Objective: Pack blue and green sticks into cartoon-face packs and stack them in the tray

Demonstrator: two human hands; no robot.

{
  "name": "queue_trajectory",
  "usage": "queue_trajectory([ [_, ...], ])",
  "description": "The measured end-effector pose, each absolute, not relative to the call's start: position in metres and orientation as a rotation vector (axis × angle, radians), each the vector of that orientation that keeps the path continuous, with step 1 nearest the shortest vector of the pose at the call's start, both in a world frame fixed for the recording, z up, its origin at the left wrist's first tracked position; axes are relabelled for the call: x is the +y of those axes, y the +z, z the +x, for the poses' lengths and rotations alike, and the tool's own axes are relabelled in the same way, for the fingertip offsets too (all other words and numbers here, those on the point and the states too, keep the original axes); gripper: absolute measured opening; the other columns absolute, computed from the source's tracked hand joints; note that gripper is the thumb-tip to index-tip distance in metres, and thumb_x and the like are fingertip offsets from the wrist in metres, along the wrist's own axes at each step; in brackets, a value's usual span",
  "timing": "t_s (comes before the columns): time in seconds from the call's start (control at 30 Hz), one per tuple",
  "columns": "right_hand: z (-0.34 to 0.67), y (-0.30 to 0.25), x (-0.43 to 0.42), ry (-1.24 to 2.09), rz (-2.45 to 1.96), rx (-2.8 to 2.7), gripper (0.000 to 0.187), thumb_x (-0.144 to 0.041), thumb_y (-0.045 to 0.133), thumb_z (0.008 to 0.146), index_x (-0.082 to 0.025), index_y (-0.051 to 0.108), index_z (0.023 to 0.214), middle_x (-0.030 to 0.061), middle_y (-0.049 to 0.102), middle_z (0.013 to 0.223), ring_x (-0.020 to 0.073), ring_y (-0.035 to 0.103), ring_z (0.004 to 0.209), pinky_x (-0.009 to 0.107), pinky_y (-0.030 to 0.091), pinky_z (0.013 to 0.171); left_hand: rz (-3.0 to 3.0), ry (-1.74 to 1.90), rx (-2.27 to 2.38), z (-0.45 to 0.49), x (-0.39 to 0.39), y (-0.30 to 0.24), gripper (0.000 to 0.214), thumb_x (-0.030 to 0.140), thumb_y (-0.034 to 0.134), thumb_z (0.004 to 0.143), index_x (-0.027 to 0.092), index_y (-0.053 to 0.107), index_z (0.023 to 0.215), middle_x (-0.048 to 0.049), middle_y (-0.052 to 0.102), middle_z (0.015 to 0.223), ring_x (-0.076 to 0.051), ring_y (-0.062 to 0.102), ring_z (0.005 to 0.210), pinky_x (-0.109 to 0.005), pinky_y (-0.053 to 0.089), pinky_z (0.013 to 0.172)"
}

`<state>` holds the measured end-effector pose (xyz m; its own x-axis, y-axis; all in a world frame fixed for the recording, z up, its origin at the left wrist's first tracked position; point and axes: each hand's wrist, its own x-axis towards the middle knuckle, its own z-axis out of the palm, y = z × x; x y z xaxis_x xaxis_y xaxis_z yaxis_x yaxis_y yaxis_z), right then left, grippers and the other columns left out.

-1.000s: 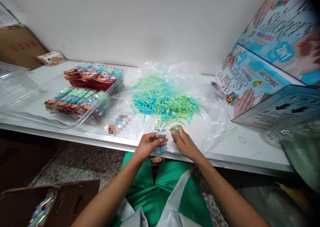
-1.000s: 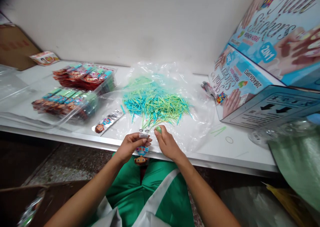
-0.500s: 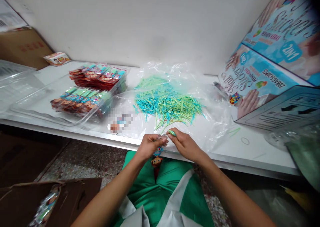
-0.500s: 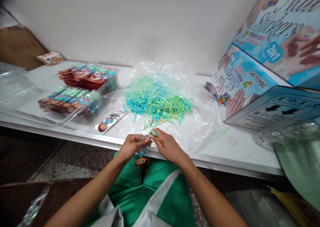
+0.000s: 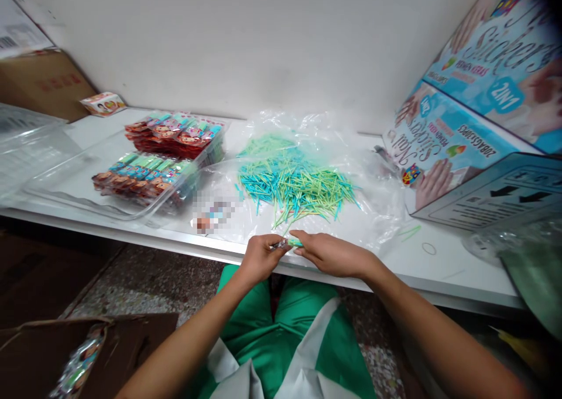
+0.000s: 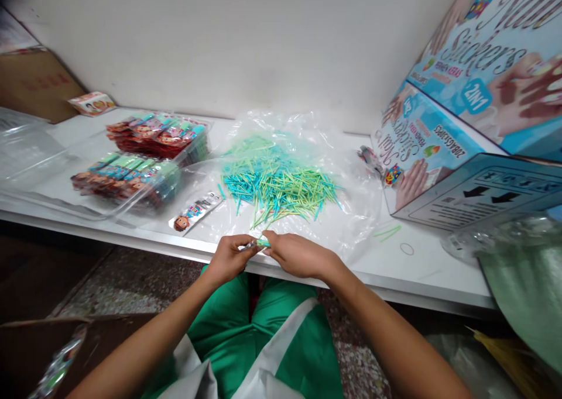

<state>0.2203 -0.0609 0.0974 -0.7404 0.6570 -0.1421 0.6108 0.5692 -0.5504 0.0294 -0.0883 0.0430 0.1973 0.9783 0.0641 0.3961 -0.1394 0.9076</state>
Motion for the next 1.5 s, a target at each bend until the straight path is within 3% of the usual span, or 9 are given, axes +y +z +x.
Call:
queue_trajectory([
  [0.23, 0.218, 0.078, -0.056, 0.849, -1.103, -2.652, 0.059, -0.027, 0.052, 0.078, -0.013, 0.037, 0.134, 0.0110, 0.070, 0.083, 0.0225, 0.063, 0.068, 0.028, 0.040, 0.056, 2.034, 0.731, 1.269, 0.027, -0.088, 0.054, 0.024, 0.026, 0.052, 0.080, 0.023, 0.066, 0.099, -0.0071, 0.069, 0.092, -0.023, 0.061, 0.088, -0.029, 0.040, 0.078],
  [0.43, 0.218, 0.079, -0.052, 0.823, -1.097, -2.767, 0.067, -0.017, 0.056, 0.070, -0.013, 0.039, 0.135, 0.0139, 0.068, 0.097, 0.0254, 0.063, 0.080, 0.030, 0.043, 0.061, 2.199, 0.475, 1.239, 0.038, -0.100, 0.065, 0.024, 0.031, 0.041, 0.087, 0.016, 0.057, 0.096, -0.0122, 0.064, 0.082, -0.026, 0.060, 0.078, -0.031, 0.039, 0.068],
  [0.57, 0.223, 0.096, -0.047, 1.009, -0.928, -2.736, 0.061, -0.027, 0.062, 0.073, -0.018, 0.045, 0.131, 0.0120, 0.064, 0.110, 0.0253, 0.060, 0.096, 0.031, 0.045, 0.074, 1.999, 0.551, 1.217, 0.041, -0.104, 0.067, 0.024, 0.033, 0.035, 0.089, 0.017, 0.052, 0.085, -0.0074, 0.061, 0.073, -0.020, 0.058, 0.069, -0.027, 0.038, 0.061],
  [0.67, 0.221, 0.100, -0.047, 0.925, -0.951, -2.617, 0.044, -0.037, 0.043, 0.088, -0.020, 0.045, 0.129, 0.0093, 0.065, 0.106, 0.0218, 0.061, 0.095, 0.032, 0.044, 0.078, 1.670, 0.642, 1.075, 0.042, -0.105, 0.061, 0.026, 0.040, 0.035, 0.089, 0.019, 0.048, 0.083, -0.0022, 0.058, 0.068, -0.014, 0.054, 0.057, -0.024, 0.039, 0.056],
  [0.77, 0.211, 0.094, -0.049, 0.746, -1.067, -2.523, 0.040, -0.037, 0.030, 0.094, -0.019, 0.050, 0.122, 0.0109, 0.064, 0.107, 0.0226, 0.060, 0.097, 0.034, 0.043, 0.081, 1.385, 0.621, 0.902, 0.046, -0.105, 0.054, 0.029, 0.045, 0.041, 0.086, 0.017, 0.047, 0.084, -0.0019, 0.058, 0.070, -0.011, 0.053, 0.053, -0.023, 0.040, 0.053],
  [0.93, 0.200, 0.091, -0.050, 0.837, -1.168, -2.307, 0.037, -0.041, 0.035, 0.092, -0.020, 0.054, 0.115, 0.0083, 0.065, 0.098, 0.0196, 0.061, 0.085, 0.031, 0.044, 0.074, 1.085, 0.739, 0.820, 0.052, -0.106, 0.047, 0.034, 0.048, 0.050, 0.081, 0.015, 0.049, 0.084, -0.0025, 0.059, 0.069, -0.009, 0.053, 0.051, -0.022, 0.041, 0.053],
  [1.1, 0.208, 0.082, -0.055, 1.325, -1.179, -1.825, 0.033, -0.043, 0.046, 0.085, -0.017, 0.060, 0.099, 0.0020, 0.061, 0.077, 0.0100, 0.054, 0.057, 0.023, 0.045, 0.054, 0.941, 0.897, 0.882, 0.050, -0.108, 0.042, 0.033, 0.047, 0.050, 0.082, 0.014, 0.052, 0.084, -0.0022, 0.059, 0.069, -0.008, 0.053, 0.051, -0.019, 0.037, 0.048],
  [1.23, 0.210, 0.071, -0.063, 1.467, -1.103, -1.715, 0.022, -0.036, 0.055, 0.080, -0.016, 0.062, 0.078, 0.0000, 0.058, 0.066, 0.0095, 0.052, 0.058, 0.021, 0.044, 0.055, 0.937, 0.901, 0.883, 0.049, -0.110, 0.041, 0.033, 0.047, 0.052, 0.081, 0.014, 0.053, 0.084, -0.0019, 0.060, 0.068, -0.008, 0.053, 0.050, -0.019, 0.038, 0.048],
  [1.5, 0.206, 0.063, -0.066, 1.422, -1.238, -1.647, 0.010, -0.025, 0.052, 0.076, -0.017, 0.057, 0.077, -0.0026, 0.054, 0.063, 0.0100, 0.052, 0.056, 0.021, 0.040, 0.050, 0.901, 0.924, 0.883, 0.050, -0.109, 0.041, 0.035, 0.048, 0.053, 0.080, 0.013, 0.055, 0.086, -0.0022, 0.060, 0.066, -0.009, 0.054, 0.049, -0.020, 0.040, 0.050],
])
